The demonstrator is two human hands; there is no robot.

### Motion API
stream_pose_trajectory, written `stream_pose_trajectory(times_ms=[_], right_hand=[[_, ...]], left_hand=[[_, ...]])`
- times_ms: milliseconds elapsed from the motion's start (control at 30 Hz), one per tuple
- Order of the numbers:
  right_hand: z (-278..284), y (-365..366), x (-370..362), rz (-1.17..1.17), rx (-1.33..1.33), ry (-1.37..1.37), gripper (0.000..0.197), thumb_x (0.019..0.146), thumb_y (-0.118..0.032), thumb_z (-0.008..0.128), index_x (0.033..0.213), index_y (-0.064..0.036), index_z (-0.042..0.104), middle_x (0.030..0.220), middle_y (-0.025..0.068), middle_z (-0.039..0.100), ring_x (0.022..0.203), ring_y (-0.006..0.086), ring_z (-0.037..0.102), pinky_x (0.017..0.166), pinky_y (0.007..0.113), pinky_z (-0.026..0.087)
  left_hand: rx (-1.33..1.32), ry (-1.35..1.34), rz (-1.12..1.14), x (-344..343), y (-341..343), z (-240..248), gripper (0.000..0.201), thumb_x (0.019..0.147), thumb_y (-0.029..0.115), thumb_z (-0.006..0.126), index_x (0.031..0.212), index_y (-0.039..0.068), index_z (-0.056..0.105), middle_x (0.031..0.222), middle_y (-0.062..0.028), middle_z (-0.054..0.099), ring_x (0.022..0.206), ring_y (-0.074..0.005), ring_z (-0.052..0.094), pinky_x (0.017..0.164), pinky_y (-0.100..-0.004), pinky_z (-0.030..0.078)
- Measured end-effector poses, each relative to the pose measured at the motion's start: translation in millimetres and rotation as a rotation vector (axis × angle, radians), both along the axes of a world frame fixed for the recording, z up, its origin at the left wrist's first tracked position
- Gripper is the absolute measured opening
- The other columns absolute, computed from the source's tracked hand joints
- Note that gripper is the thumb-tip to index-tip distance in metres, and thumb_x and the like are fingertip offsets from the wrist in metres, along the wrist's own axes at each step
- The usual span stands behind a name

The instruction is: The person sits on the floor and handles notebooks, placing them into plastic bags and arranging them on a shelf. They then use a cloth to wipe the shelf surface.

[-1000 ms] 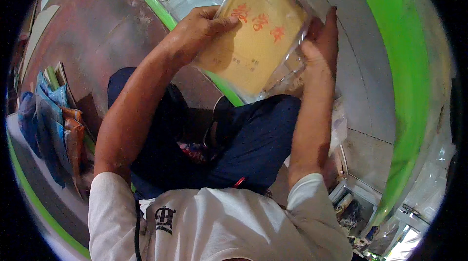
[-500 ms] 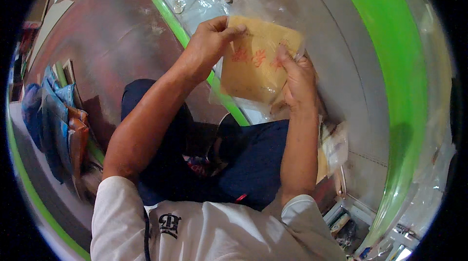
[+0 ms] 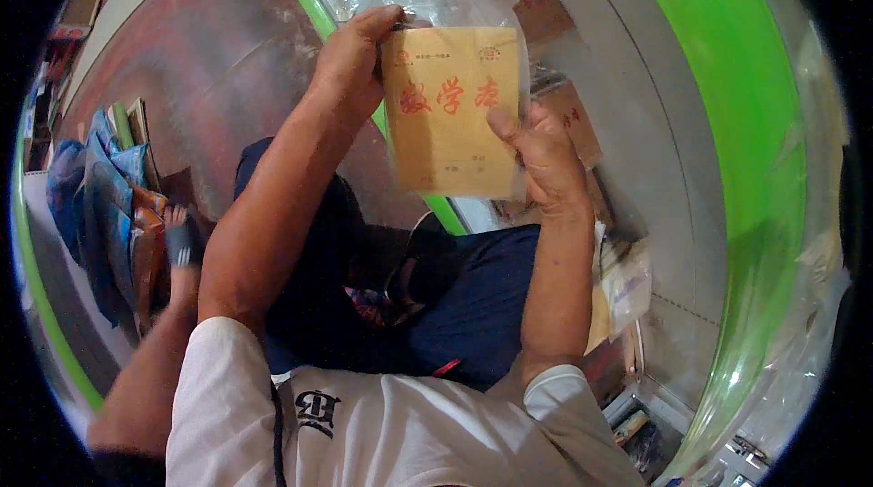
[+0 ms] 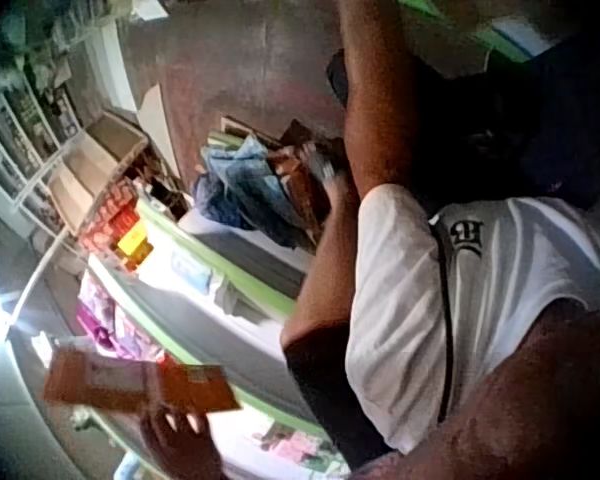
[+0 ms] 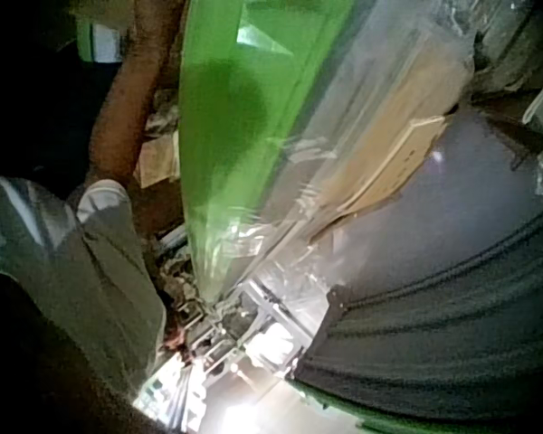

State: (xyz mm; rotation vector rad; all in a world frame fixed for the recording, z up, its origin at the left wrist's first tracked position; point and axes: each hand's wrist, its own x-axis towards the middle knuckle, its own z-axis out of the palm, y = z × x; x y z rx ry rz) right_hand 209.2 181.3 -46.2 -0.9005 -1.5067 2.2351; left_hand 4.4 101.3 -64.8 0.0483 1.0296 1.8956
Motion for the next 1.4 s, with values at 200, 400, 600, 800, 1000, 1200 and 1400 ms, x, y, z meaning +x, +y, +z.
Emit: stream_pose_trajectory(times_ms=[200,400,600,800,1000,1200,1400], right_hand=[[2,-3,2,0.091,0.022,-0.042,0.026,0.082,-0.008,0.063,0.107,0.0020,0.060,0.100,0.0072,0.065,0.088,0.0131,0.060,0.080,0.028,0.048],[-12,4,3,0.035,0.062,-0.031,0.030,0.085,-0.012,0.062,0.113,-0.0004,0.057,0.105,0.0070,0.063,0.090,0.0130,0.061,0.083,0.028,0.048],[11,-3,-7,-0.186,-0.091,-0.010,0.031,0.089,-0.021,0.057,0.112,-0.0011,0.056,0.100,0.0071,0.064,0.089,0.0143,0.062,0.079,0.028,0.049],[0,7,-2,-0.189,-0.001,0.089,0.034,0.092,-0.031,0.052,0.108,-0.0016,0.057,0.096,0.0074,0.064,0.080,0.0142,0.063,0.069,0.030,0.052],[16,-11,8,-0.141,0.110,-0.059,0.032,0.087,-0.029,0.056,0.099,0.0001,0.062,0.089,0.0094,0.066,0.069,0.0168,0.064,0.049,0.028,0.053],[23,-29,15,-0.070,0.115,-0.103,0.033,0.087,-0.032,0.053,0.091,-0.0009,0.062,0.079,0.0076,0.065,0.062,0.0145,0.059,0.048,0.028,0.048],[7,-57,18,-0.126,0.178,-0.287,0.032,0.084,-0.034,0.052,0.079,-0.0040,0.061,0.067,0.0034,0.058,0.053,0.0123,0.050,0.045,0.028,0.038]], left_hand=[[0.081,-0.020,-0.035,-10,-3,-3,0.025,0.091,0.016,0.044,0.098,-0.005,0.054,0.097,-0.0178,0.062,0.093,-0.0294,0.060,0.086,-0.0410,0.049],[0.022,0.006,-0.115,-1,-2,-5,0.028,0.092,0.018,0.045,0.104,-0.005,0.054,0.104,-0.0184,0.061,0.096,-0.0272,0.060,0.089,-0.0384,0.046],[-0.088,0.222,-0.344,23,-14,-8,0.027,0.089,0.019,0.052,0.101,-0.005,0.056,0.096,-0.0149,0.063,0.084,-0.0249,0.062,0.080,-0.0377,0.050],[-0.150,-0.027,-0.261,32,-29,-1,0.033,0.089,0.016,0.052,0.112,-0.007,0.047,0.100,-0.0159,0.059,0.088,-0.0266,0.061,0.083,-0.0382,0.051],[-0.027,-0.127,-0.108,24,-38,-10,0.034,0.092,0.015,0.047,0.117,-0.008,0.043,0.108,-0.0183,0.056,0.097,-0.0292,0.059,0.090,-0.0412,0.048],[0.054,-0.377,-0.131,32,-66,-24,0.034,0.092,0.014,0.045,0.119,-0.007,0.042,0.115,-0.0201,0.054,0.106,-0.0323,0.055,0.094,-0.0442,0.045],[-0.078,-0.402,-0.118,74,-107,-35,0.035,0.093,0.016,0.042,0.120,-0.006,0.042,0.117,-0.0213,0.054,0.105,-0.0342,0.056,0.095,-0.0451,0.045]])
